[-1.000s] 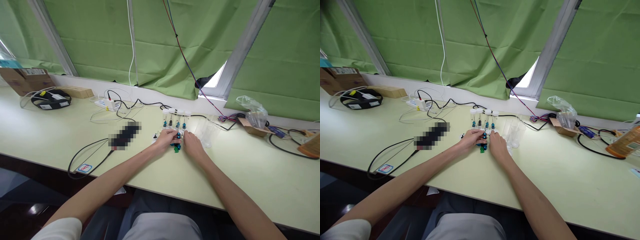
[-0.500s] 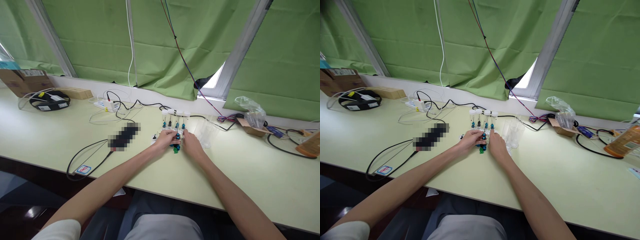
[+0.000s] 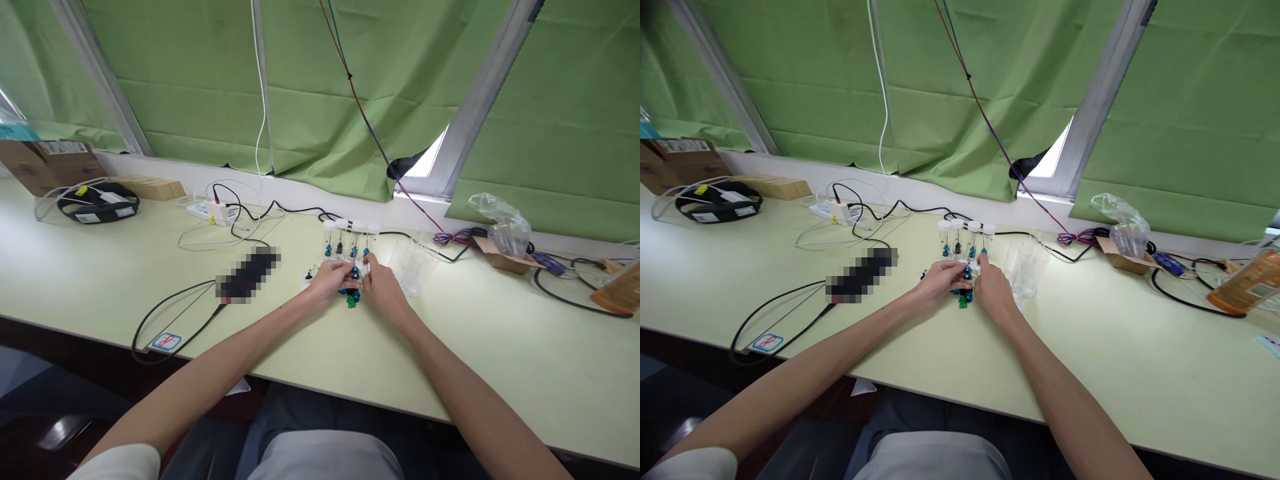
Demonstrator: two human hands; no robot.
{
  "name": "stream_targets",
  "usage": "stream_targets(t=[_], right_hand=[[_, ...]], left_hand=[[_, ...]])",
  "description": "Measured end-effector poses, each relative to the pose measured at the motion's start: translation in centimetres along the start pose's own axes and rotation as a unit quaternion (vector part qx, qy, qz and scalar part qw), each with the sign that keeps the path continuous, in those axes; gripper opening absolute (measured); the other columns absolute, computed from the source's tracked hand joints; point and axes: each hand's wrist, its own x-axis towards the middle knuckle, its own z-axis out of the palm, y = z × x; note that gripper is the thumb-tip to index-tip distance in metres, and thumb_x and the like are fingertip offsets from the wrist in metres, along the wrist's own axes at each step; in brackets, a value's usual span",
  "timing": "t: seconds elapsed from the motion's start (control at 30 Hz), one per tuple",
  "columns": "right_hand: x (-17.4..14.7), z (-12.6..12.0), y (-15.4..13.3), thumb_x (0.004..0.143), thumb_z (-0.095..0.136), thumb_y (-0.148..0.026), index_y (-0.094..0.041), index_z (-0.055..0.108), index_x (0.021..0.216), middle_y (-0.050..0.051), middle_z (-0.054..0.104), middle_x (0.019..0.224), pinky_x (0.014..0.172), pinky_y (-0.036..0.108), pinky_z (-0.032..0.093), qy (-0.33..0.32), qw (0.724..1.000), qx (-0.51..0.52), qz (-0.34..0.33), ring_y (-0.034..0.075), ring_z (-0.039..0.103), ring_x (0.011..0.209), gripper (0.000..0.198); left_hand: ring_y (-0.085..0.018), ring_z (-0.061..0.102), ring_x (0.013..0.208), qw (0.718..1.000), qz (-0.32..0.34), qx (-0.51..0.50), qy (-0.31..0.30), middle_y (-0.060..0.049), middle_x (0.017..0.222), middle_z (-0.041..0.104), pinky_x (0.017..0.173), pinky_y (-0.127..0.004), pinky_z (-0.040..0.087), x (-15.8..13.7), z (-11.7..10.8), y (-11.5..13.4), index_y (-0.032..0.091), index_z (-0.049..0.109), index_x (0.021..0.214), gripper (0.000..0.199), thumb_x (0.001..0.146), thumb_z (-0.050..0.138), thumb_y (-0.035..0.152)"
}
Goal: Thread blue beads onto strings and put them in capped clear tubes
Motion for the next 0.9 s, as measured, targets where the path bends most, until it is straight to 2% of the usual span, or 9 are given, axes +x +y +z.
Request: stream_targets(t=[0.1, 0.17, 0.6, 0.73, 0.83, 0.9], right_hand=[[0.18, 0.16, 0.13, 0.086, 0.037, -0.009, -0.017, 0.059, 0.098, 0.01, 0.064, 0.089, 0.066, 0.027, 0.035, 0.005, 1.0, -0.027, -0.01, 0.02, 0.057, 0.076, 0.026], [0.24, 0.22, 0.15, 0.088, 0.037, -0.009, -0.016, 0.061, 0.095, 0.011, 0.064, 0.093, 0.071, 0.027, 0.037, 0.015, 0.999, -0.032, -0.007, 0.02, 0.059, 0.083, 0.026], [0.32, 0.1, -0.14, 0.095, 0.031, -0.013, -0.009, 0.059, 0.121, 0.016, 0.061, 0.111, 0.083, 0.032, 0.045, 0.112, 0.993, 0.035, -0.018, 0.023, 0.059, 0.099, 0.038], [0.28, 0.26, 0.04, 0.095, 0.036, -0.017, -0.009, 0.057, 0.123, 0.015, 0.061, 0.112, 0.082, 0.033, 0.047, 0.162, 0.982, 0.085, -0.051, 0.022, 0.06, 0.091, 0.036], [0.29, 0.31, 0.06, 0.095, 0.043, -0.024, -0.012, 0.059, 0.117, 0.013, 0.063, 0.108, 0.079, 0.033, 0.049, 0.197, 0.971, 0.119, -0.069, 0.017, 0.059, 0.075, 0.03], [0.27, 0.26, -0.04, 0.096, 0.044, -0.029, -0.014, 0.061, 0.112, 0.011, 0.064, 0.104, 0.075, 0.032, 0.049, 0.211, 0.965, 0.133, -0.081, 0.016, 0.058, 0.071, 0.028]], left_hand=[[-0.012, 0.066, 0.056, 1.0, 0.001, 0.002, 0.0, -0.007, 0.071, 0.067, 0.066, -0.026, 0.059, -0.1, 0.06, 0.12, 0.011, 0.065, 0.074, 0.012, 0.085, 0.062, 0.015], [-0.012, 0.066, 0.056, 1.0, 0.001, 0.004, -0.001, -0.008, 0.072, 0.066, 0.067, -0.027, 0.059, -0.11, 0.1, 0.14, 0.011, 0.065, 0.075, 0.012, 0.086, 0.061, 0.015], [-0.013, 0.066, 0.057, 1.0, 0.005, 0.011, -0.004, -0.007, 0.071, 0.066, 0.07, -0.03, 0.058, 0.23, -0.1, -0.21, 0.011, 0.064, 0.078, 0.011, 0.086, 0.063, 0.018], [-0.013, 0.067, 0.058, 1.0, 0.004, 0.016, -0.004, -0.007, 0.073, 0.065, 0.07, -0.029, 0.058, 0.17, -0.1, -0.19, 0.011, 0.064, 0.078, 0.012, 0.087, 0.06, 0.018], [-0.013, 0.066, 0.057, 1.0, 0.003, 0.016, -0.005, -0.007, 0.073, 0.065, 0.071, -0.029, 0.058, 0.06, -0.04, -0.1, 0.011, 0.064, 0.078, 0.011, 0.085, 0.063, 0.018], [-0.012, 0.066, 0.057, 1.0, 0.002, 0.016, -0.005, -0.006, 0.071, 0.064, 0.071, -0.029, 0.058, 0.02, -0.03, -0.07, 0.011, 0.064, 0.077, 0.01, 0.085, 0.065, 0.018]])
